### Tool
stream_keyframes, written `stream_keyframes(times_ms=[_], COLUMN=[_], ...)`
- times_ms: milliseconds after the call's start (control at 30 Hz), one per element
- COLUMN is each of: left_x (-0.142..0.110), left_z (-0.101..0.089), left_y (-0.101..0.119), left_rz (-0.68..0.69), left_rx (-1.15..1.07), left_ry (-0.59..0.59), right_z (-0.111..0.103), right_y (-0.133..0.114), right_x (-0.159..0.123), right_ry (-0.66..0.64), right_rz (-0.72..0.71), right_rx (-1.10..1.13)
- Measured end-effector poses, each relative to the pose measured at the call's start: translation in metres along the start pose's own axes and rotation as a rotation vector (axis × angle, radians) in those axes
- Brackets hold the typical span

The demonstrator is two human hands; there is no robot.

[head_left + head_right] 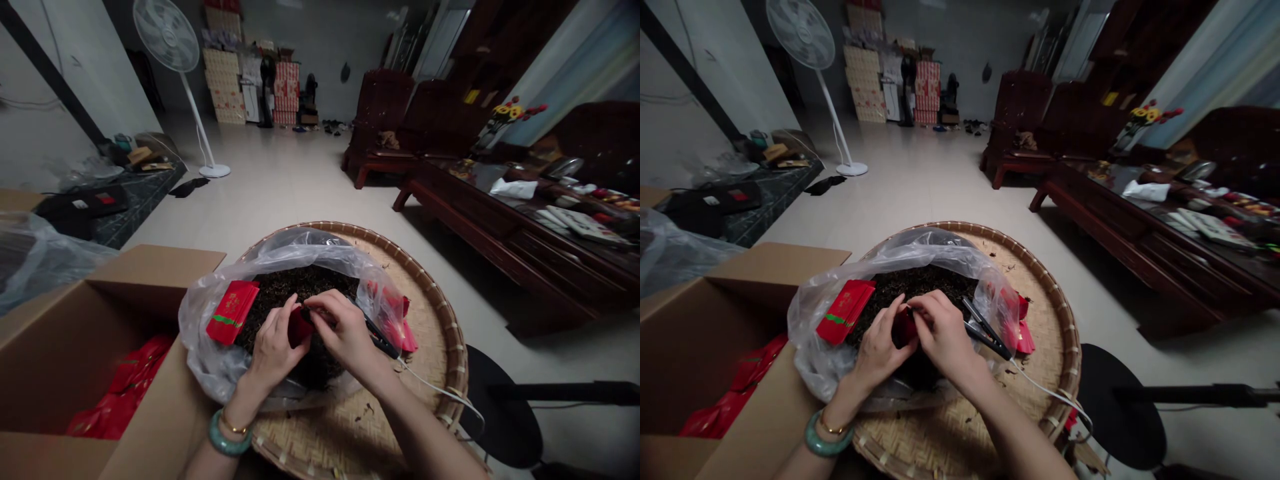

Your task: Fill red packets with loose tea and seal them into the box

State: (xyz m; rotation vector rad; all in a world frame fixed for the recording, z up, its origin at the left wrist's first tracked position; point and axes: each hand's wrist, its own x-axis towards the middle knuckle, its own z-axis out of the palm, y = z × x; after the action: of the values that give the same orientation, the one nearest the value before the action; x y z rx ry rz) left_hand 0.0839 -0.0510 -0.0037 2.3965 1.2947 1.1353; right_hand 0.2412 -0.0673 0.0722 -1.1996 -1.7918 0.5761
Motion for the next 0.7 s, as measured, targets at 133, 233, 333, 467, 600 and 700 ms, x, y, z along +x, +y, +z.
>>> stream_keyframes(times_ms=[133, 233, 333, 467, 600, 700], left_x=[-0.002, -0.003, -0.003, -0.001, -0.001, -0.001], left_z=[0.002, 0.004, 0.003, 0.001, 0.001, 0.001], left_y=[-0.001, -0.001, -0.001, 0.000, 0.001, 0.002], left_rz=[0.013, 0.004, -0.015, -0.022, -0.032, -0.038], left_rx=[-0.017, -0.020, -0.001, 0.020, 0.012, 0.007], left_ry=[-0.005, -0.006, -0.006, 0.000, -0.005, -0.006], right_z=[0.003, 0.009, 0.010, 0.006, 0.002, -0.002], right_y=[0.008, 0.014, 0.015, 0.009, 0.003, -0.001], right_x=[0.001, 0.002, 0.003, 0.002, -0.002, -0.003], right_ry=[-0.117, -0.182, -0.135, -0.064, -0.084, -0.041], right_rz=[-0.021, 0.021, 0.049, 0.018, -0.030, -0.047], right_rx=[-0.080, -0.071, -0.040, -0.056, -0.083, -0.077])
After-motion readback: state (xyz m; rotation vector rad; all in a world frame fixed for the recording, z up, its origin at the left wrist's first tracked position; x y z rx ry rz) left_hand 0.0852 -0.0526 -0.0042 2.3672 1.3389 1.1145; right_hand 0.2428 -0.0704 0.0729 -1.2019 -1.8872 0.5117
